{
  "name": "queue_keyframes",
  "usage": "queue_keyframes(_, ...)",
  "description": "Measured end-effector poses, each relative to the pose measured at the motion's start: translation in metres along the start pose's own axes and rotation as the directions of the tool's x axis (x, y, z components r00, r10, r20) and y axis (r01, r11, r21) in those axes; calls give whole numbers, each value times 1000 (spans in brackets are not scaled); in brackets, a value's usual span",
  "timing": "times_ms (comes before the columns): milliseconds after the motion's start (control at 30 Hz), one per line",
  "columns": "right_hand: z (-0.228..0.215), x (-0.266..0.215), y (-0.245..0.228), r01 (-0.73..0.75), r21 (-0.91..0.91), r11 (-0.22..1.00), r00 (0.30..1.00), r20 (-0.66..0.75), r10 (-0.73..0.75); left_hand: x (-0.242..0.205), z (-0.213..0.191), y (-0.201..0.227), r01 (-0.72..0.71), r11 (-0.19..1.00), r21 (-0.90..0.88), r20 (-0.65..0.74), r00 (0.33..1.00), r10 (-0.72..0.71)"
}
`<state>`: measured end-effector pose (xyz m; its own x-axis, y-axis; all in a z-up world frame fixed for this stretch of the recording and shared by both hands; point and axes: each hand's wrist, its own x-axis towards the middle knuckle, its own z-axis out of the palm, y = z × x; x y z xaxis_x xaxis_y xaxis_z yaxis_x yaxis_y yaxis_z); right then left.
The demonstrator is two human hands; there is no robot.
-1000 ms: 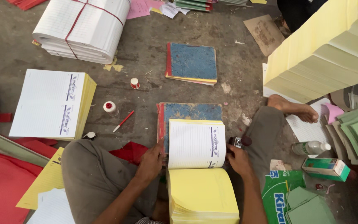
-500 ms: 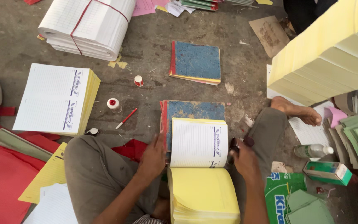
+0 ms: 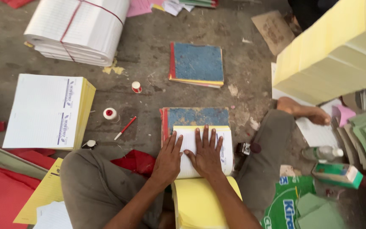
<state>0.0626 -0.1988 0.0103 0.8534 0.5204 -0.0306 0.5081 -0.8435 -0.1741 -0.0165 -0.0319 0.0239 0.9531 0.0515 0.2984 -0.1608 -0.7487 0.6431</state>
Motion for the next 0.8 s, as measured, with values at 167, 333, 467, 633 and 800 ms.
queue_keyframes(167,-9,7,3,45,57,997,997,-69,-41,20,4,1,50,998,29,-16,999,-49)
queue_keyframes(333,-52,-4,11,-267,356,896,960,18,279,51,0,-21,46,999,10,49,998,-46)
queue_keyframes(467,-63,-22,-14,-332,81,940,877,393,277,56,3,-25,35,999,39,132,990,-40)
queue_keyframes(633,-67,-16,-23,-187,174,967,942,310,127,87,-1,-19,120,975,188,348,920,-181)
queue_keyframes(800,-56,-19,-15,-217,195,957,929,344,140,112,10,-33,131,968,212,418,883,-211)
